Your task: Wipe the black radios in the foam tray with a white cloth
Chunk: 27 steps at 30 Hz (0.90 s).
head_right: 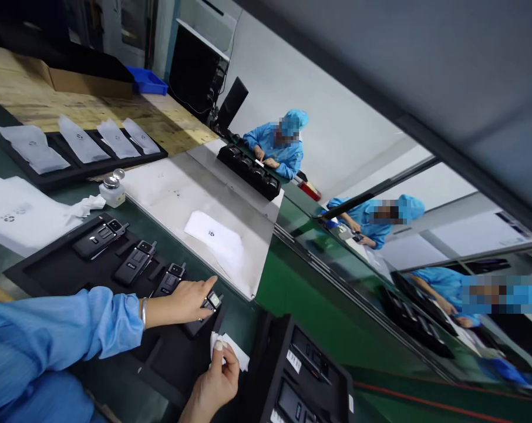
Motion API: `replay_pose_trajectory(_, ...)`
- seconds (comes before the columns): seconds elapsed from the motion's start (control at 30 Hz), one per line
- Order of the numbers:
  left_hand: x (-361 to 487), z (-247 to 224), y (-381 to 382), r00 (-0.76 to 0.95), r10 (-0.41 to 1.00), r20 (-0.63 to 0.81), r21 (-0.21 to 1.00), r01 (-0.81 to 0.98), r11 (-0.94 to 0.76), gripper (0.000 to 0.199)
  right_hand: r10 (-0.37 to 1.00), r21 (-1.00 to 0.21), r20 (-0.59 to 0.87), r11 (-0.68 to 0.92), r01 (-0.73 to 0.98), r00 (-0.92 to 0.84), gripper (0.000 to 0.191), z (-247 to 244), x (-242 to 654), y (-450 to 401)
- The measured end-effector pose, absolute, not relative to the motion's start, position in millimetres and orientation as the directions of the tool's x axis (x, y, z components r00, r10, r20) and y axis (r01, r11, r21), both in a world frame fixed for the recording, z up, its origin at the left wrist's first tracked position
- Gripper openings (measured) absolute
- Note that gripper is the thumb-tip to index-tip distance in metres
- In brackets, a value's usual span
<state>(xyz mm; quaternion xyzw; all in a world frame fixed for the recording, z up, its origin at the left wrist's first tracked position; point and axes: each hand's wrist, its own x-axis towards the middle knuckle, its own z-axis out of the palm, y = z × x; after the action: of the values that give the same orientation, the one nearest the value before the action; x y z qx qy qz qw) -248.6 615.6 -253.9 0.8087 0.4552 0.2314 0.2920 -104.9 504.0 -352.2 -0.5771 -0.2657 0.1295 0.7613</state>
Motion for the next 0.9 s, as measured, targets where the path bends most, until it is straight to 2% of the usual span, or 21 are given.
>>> replay_pose_trajectory(0.1,-262,-256,612,0.486,0.859,0.160,0.756,0.499,-0.423,0.079,0.500,-0.951,0.247,0.291,0.107,0.830,0.026,-349,-106,505)
replay_pose_trajectory(0.17,-275,-257,606,0.504,0.846,0.174,0.820,0.402,-0.408,0.058,0.507,-0.955,0.225,0.283,0.085,0.832,0.029,-346,-108,506)
replay_pose_trajectory(0.23,-287,-260,598,0.543,0.828,0.142,0.890,0.296,-0.347,0.034,0.535,-0.959,0.198,0.277,0.050,0.822,0.031,-342,-113,509)
replay_pose_trajectory(0.3,-296,-263,590,0.595,0.801,0.069,0.952,0.200,-0.230,0.023,0.571,-0.961,0.178,0.275,0.018,0.802,0.032,-336,-123,512)
replay_pose_trajectory(0.4,-304,-269,575,0.656,0.753,-0.063,0.996,0.091,0.004,0.040,0.601,-0.957,0.192,0.289,0.014,0.776,0.030,-325,-147,516)
replay_pose_trajectory(0.47,-310,-270,569,0.667,0.731,-0.143,0.984,0.016,0.178,0.053,0.614,-0.951,0.230,0.308,0.039,0.755,0.029,-318,-166,515)
replay_pose_trajectory(0.57,-323,-268,565,0.641,0.731,-0.232,0.918,-0.105,0.383,0.063,0.681,-0.916,0.395,0.344,0.207,0.617,0.020,-306,-192,509)
replay_pose_trajectory(0.67,-342,-264,565,0.600,0.757,-0.260,0.863,-0.207,0.460,0.056,0.758,-0.823,0.545,0.401,0.403,0.358,0.008,-294,-209,499)
replay_pose_trajectory(0.73,-354,-263,564,0.581,0.771,-0.261,0.834,-0.266,0.483,0.047,0.782,-0.782,0.575,0.438,0.443,0.240,0.011,-288,-216,494)
replay_pose_trajectory(0.8,-366,-262,562,0.570,0.779,-0.262,0.809,-0.310,0.499,0.040,0.797,-0.787,0.568,0.455,0.416,0.203,0.012,-285,-222,492)
replay_pose_trajectory(0.9,-384,-259,560,0.562,0.786,-0.257,0.777,-0.363,0.513,0.040,0.817,-0.871,0.489,0.435,0.229,0.307,0.014,-284,-228,495)
